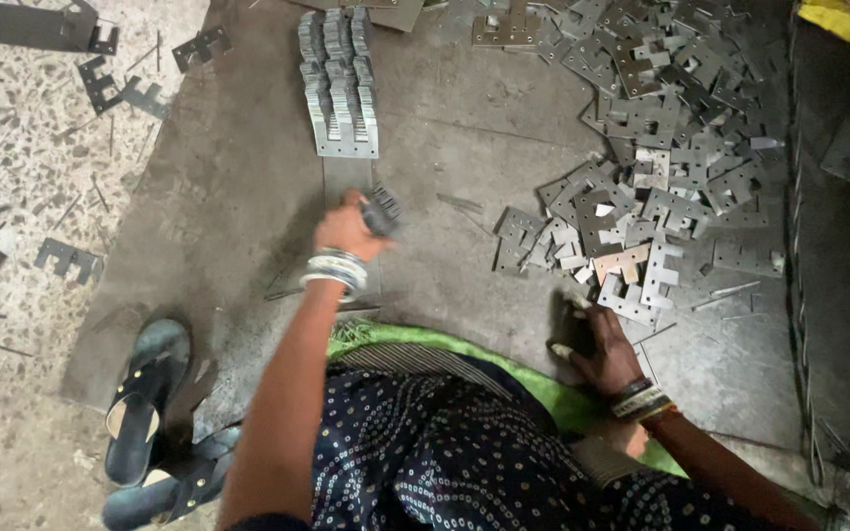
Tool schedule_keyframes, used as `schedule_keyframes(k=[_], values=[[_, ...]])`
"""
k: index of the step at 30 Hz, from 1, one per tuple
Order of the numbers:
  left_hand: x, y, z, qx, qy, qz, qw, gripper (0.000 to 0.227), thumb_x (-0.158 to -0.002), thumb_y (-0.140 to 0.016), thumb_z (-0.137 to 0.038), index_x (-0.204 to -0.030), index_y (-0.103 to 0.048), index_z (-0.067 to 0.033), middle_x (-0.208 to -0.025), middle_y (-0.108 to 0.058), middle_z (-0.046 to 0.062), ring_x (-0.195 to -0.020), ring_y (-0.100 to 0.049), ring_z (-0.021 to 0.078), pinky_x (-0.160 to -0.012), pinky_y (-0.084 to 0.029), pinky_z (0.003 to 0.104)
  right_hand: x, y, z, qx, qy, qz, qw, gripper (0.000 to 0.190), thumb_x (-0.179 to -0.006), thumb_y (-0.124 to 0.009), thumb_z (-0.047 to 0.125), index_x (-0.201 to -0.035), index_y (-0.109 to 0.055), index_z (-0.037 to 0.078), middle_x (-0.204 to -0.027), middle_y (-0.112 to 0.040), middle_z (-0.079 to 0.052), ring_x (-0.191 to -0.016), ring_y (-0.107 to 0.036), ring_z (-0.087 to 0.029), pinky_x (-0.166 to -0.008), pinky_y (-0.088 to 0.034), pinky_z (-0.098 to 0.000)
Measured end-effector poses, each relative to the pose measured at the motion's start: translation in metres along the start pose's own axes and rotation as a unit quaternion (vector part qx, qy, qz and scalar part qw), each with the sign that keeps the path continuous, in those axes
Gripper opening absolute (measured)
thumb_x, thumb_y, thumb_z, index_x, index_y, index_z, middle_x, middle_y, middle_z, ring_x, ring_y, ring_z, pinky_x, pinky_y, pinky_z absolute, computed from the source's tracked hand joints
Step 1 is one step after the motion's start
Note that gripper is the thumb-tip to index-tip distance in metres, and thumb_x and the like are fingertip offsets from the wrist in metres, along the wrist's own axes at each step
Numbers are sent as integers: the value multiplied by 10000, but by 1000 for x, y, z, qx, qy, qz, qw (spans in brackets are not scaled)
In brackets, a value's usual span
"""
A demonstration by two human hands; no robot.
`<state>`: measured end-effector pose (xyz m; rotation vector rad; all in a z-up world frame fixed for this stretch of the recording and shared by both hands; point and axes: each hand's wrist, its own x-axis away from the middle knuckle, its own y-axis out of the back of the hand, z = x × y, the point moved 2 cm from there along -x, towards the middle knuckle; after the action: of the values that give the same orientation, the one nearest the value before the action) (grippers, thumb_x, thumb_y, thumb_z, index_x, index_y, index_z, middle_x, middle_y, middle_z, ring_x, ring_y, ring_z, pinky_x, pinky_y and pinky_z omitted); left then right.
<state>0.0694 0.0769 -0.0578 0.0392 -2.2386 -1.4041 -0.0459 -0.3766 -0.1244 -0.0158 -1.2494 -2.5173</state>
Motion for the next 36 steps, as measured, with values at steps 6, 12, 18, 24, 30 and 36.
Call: schedule_keyframes(k=[6,12,18,24,30,36], values=[[-53,28,29,-229,-128,-140,955,902,-511,-967,-397,-1328,-605,-277,-1350,-558,86,-1262,-494,319,-1060,-370,528,3,12,0,20,24,-14,999,669,-725,-832,258,-1264,-526,8,-1239,-557,-217,-1070,-617,-427,-856,-558,-467],[-126,44,12,-180,-146,-216,948,868,-553,-987,-287,-1352,-651,-247,-1344,-534,48,-1272,-492,302,-1083,-420,496,1,26,-13,33,35,0,999,561,-711,-788,179,-1221,-586,62,-1235,-596,-143,-1066,-647,-355,-847,-583,-426],[-119,45,21,-101,-154,-235,955,1061,-529,-1007,-171,-1472,-522,-219,-1446,-468,74,-1320,-464,348,-1118,-432,483,6,38,2,21,2,-36,999,542,-742,-794,182,-1245,-635,59,-1149,-636,-111,-966,-677,-270,-781,-589,-390],[-130,26,34,145,-120,-252,949,1462,-400,-1086,-239,-1539,-205,17,-1584,-226,229,-1449,-309,415,-1188,-362,445,1,34,-5,75,66,-31,995,409,-766,-787,189,-1134,-682,44,-1171,-670,-103,-914,-697,-256,-721,-608,-378],[-139,11,42,160,-98,-213,959,1445,-480,-1058,-256,-1606,-182,-22,-1658,-265,177,-1513,-355,361,-1221,-392,399,1,33,-11,71,46,-40,996,476,-765,-782,186,-1192,-652,21,-1176,-646,-141,-883,-710,-286,-690,-613,-392],[-125,11,23,51,-88,-220,970,1469,-496,-1058,-338,-1633,-151,-133,-1680,-77,199,-1547,-137,424,-1246,-203,574,-3,37,2,61,-6,-19,998,541,-782,-795,207,-1284,-636,84,-1158,-631,-124,-847,-709,-281,-691,-610,-404]])
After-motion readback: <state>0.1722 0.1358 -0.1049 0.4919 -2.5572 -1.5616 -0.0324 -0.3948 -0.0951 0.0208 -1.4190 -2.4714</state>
